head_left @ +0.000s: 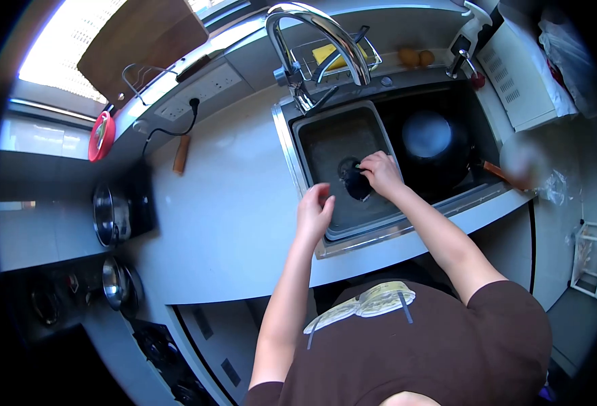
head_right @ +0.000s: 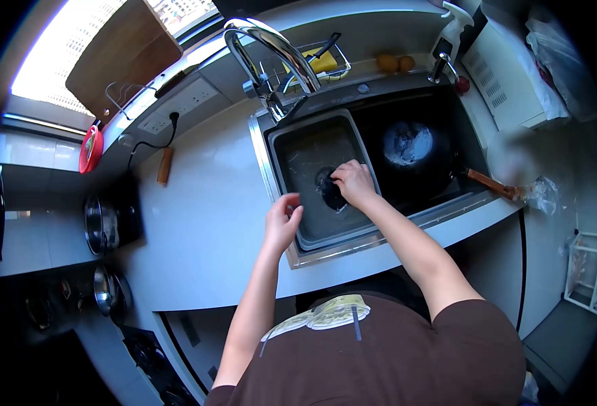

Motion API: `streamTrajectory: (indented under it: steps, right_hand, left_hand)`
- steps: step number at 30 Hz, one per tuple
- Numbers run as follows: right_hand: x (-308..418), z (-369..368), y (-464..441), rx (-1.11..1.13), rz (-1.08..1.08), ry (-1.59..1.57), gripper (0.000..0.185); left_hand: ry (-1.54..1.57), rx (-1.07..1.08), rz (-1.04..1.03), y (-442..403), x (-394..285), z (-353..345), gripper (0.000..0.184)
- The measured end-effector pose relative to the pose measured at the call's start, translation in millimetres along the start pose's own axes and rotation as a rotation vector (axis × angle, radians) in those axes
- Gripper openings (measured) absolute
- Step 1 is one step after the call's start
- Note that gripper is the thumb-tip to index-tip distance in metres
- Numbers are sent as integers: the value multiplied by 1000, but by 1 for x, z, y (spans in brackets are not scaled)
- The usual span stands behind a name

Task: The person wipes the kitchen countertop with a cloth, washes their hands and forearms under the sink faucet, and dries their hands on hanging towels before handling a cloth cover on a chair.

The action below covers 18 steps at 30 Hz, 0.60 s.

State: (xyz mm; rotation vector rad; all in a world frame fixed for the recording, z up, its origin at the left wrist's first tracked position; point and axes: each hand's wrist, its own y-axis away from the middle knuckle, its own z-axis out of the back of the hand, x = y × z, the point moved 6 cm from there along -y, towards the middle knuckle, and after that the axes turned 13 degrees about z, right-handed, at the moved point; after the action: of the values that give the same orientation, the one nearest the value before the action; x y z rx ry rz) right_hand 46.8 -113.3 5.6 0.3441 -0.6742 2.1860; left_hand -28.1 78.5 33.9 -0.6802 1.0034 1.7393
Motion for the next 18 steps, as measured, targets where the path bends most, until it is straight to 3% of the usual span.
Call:
streamTrajectory:
  steps: [2,4,8,10,12,14,18]
  right_hand:
    - [5,9,-6,-60,67,-50,12]
    - [13,17,-15,-30,-8,-305,13]
    - [30,58,-47,-71,19,-404,13]
    - [27,72,-61,-75,-21,-465,11]
    - [24,84,-74,-63,-71,-589,12]
    - [25,91,-87,-18,-54,-679,13]
    - [27,101,-104,-14,-30,-728,12]
  left_hand:
    - [-55,-4,-66,-15,-16,-19,28]
    - [43,-74,-224,-30,-23,-33,33]
    - [-254,139,-212,-57,-21,-48,19]
    - [-303,129,-156,-69,-16,-42,15]
    - [-139,114,-126,-71,-29,-27,16]
    - [94,67,-334,-65,-57,-19,18]
    - [-131,236,-357,-76,-70,-31,28]
